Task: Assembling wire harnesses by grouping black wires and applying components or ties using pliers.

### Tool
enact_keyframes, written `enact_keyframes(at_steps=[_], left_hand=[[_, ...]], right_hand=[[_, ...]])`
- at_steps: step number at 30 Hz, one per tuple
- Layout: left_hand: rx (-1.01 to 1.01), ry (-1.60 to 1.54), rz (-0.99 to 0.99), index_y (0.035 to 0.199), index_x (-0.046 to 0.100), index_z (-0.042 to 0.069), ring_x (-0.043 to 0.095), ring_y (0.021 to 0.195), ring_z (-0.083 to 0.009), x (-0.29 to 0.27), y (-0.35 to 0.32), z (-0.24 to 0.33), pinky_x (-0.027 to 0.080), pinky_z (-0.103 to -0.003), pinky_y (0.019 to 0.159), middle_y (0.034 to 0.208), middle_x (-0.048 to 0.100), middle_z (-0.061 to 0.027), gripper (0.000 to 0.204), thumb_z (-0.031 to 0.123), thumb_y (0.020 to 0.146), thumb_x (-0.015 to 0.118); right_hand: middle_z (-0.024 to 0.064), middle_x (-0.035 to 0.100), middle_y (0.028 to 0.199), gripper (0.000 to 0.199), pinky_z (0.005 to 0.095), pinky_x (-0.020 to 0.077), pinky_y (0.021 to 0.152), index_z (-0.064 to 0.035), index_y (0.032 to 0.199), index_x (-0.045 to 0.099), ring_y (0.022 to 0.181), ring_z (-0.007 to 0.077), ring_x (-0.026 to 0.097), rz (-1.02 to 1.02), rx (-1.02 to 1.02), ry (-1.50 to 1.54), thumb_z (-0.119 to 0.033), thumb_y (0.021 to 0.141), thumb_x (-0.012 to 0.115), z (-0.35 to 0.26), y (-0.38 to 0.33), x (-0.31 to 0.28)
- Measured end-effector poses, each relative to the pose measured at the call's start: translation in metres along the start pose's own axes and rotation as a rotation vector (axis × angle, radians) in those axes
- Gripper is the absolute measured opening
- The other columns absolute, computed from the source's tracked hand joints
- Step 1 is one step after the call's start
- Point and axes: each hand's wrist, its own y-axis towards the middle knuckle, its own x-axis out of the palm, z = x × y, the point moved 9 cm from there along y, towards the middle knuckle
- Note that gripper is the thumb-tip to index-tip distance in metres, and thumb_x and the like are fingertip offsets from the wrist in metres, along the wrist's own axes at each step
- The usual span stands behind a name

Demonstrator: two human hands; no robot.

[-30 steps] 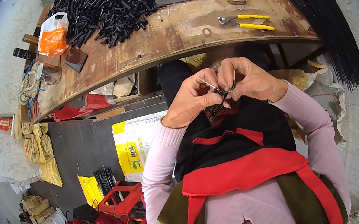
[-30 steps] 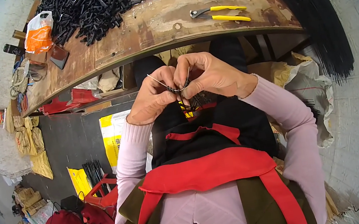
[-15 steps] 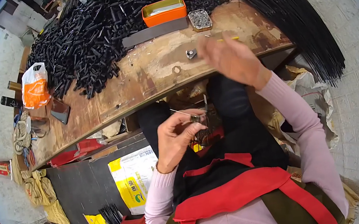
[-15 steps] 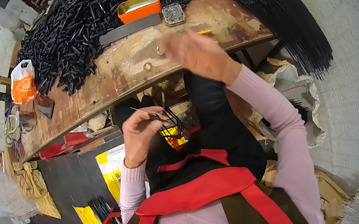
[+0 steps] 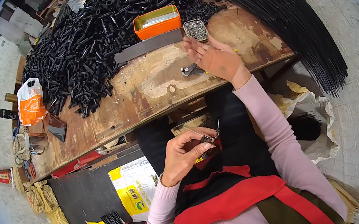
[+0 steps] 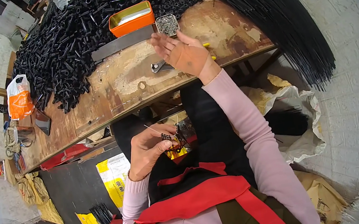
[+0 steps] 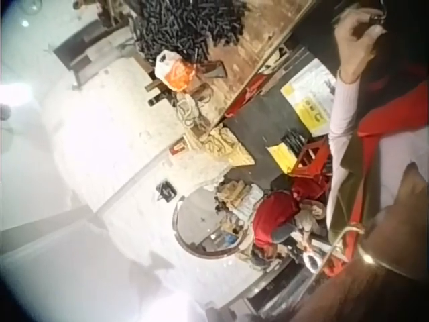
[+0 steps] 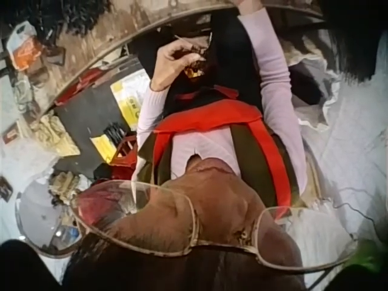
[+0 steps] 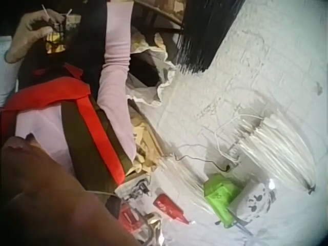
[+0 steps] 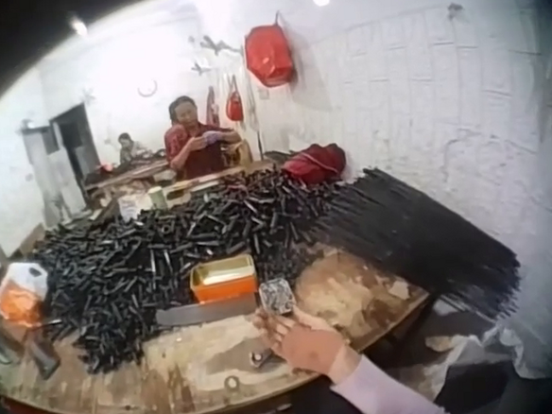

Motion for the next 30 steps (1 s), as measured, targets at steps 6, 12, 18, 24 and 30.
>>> enact_keyframes(at_steps=[6, 12, 18, 24, 30], left_hand=[[0.022, -0.006, 0.014, 0.095, 0.063, -0.006, 0.065, 0.094, -0.0230, -0.001, -0.003, 0.006, 0.055, -0.036, 0.085, 0.111, 0.062, -0.0181, 0.013, 0.000, 0.085, 0.069], [0.028, 0.014, 0.003, 0.093, 0.063, -0.004, 0.066, 0.090, -0.0207, -0.002, -0.002, 0.005, 0.055, -0.034, 0.084, 0.111, 0.062, -0.0159, 0.014, 0.005, 0.085, 0.071], [0.038, -0.060, -0.012, 0.094, 0.062, -0.004, 0.065, 0.094, -0.0201, -0.011, 0.001, 0.003, 0.055, -0.034, 0.085, 0.111, 0.062, -0.0141, 0.015, 0.006, 0.087, 0.070], [0.059, -0.128, 0.008, 0.096, 0.061, -0.004, 0.063, 0.095, -0.0207, -0.035, 0.012, 0.008, 0.057, -0.039, 0.087, 0.109, 0.061, -0.0142, 0.016, 0.007, 0.087, 0.070], [0.032, -0.077, -0.074, 0.092, 0.058, -0.003, 0.059, 0.102, -0.0216, -0.037, 0.024, -0.004, 0.057, -0.042, 0.087, 0.110, 0.059, -0.0163, 0.013, 0.003, 0.088, 0.068]], right_hand=[[0.0187, 0.050, 0.134, 0.038, 0.0434, 0.0430, 0.105, 0.0060, 0.118, 0.047, 0.123, 0.0325, 0.049, 0.062, -0.005, 0.028, -0.028, 0.105, 0.037, -0.002, 0.000, -0.005], [0.0175, 0.054, 0.126, 0.030, 0.0413, 0.0455, 0.100, 0.0033, 0.110, 0.050, 0.117, 0.0305, 0.052, 0.120, -0.020, -0.028, -0.025, 0.104, 0.041, 0.002, 0.001, -0.004], [0.0107, 0.060, 0.099, 0.025, 0.0283, 0.0488, 0.073, -0.0002, 0.100, 0.055, 0.089, 0.0185, 0.056, 0.187, 0.010, -0.335, -0.024, 0.102, 0.049, 0.000, 0.002, -0.014], [0.0026, 0.058, 0.082, 0.012, 0.0212, 0.0412, 0.053, -0.0046, 0.095, 0.059, 0.061, 0.0089, 0.054, 0.531, -0.067, -1.748, -0.017, 0.094, 0.059, -0.050, -0.005, 0.060], [0.0141, 0.060, 0.100, 0.029, 0.0359, 0.0498, 0.081, 0.0003, 0.112, 0.059, 0.095, 0.0294, 0.061, 0.073, -0.659, -2.854, 0.003, 0.083, 0.056, -0.134, 0.033, 0.076]])
